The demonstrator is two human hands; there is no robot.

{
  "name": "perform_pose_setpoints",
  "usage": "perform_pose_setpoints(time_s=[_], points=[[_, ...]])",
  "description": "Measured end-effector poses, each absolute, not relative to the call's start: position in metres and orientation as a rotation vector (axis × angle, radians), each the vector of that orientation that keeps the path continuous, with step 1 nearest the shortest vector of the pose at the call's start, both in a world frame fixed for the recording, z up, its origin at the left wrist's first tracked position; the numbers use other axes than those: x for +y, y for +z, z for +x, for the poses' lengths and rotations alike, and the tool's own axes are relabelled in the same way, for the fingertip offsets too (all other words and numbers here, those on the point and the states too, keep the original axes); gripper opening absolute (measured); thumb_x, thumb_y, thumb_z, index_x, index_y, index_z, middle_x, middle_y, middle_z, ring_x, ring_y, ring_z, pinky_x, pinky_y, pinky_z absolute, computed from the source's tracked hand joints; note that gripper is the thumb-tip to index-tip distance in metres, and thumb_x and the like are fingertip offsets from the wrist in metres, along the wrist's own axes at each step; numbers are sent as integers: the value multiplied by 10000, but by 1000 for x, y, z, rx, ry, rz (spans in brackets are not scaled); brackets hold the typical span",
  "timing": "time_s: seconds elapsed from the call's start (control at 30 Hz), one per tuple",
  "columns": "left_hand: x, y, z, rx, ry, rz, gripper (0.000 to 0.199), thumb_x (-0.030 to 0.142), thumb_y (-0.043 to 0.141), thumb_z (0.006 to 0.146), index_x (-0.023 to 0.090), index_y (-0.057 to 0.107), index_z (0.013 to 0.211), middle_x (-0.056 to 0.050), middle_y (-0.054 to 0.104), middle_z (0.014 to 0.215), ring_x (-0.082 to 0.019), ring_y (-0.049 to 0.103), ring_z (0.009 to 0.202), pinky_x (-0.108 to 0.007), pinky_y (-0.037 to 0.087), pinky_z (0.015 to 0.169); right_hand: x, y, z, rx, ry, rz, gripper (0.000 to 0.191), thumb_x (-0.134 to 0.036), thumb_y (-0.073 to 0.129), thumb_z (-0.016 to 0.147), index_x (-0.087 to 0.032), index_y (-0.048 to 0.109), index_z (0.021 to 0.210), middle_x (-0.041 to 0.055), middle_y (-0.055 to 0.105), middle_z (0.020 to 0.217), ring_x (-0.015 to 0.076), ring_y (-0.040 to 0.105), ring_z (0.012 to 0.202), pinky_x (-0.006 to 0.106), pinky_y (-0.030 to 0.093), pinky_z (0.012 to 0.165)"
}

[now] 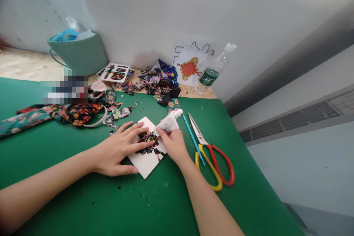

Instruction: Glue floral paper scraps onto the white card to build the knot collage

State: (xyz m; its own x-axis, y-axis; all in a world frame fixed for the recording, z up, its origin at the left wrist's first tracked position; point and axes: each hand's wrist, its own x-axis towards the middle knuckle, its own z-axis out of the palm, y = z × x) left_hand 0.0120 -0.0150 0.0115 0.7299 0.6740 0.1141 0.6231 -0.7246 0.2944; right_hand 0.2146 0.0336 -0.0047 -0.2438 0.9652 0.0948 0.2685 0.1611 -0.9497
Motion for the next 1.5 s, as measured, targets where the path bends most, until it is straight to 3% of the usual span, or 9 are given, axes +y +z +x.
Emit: perform_pose_setpoints(time_s=[0.4,0.7,1.5], points=[[-14,13,12,1030,292,2703,710,662,408,729,283,312,1321,-115,251,1379,-395,161,1264,-590,105,984,33,-5,215,-1703,1094,-1246,278,-337,548,753,-167,544,973,57,632,881,198,594,814,312,460,748],[-15,11,12,1010,356,2692,705,652,429,725,279,325,1315,-110,270,1372,-397,175,1259,-591,114,984,33,-5,214,-1650,1115,-1306,232,-381,551,741,-155,591,770,50,650,734,198,599,729,292,457,661],[-15,13,13,1029,299,2707,715,662,410,725,271,324,1316,-120,259,1375,-397,160,1264,-588,111,984,31,-7,214,-1679,1002,-1422,269,-411,608,675,-150,608,740,87,674,749,228,607,705,325,457,647]])
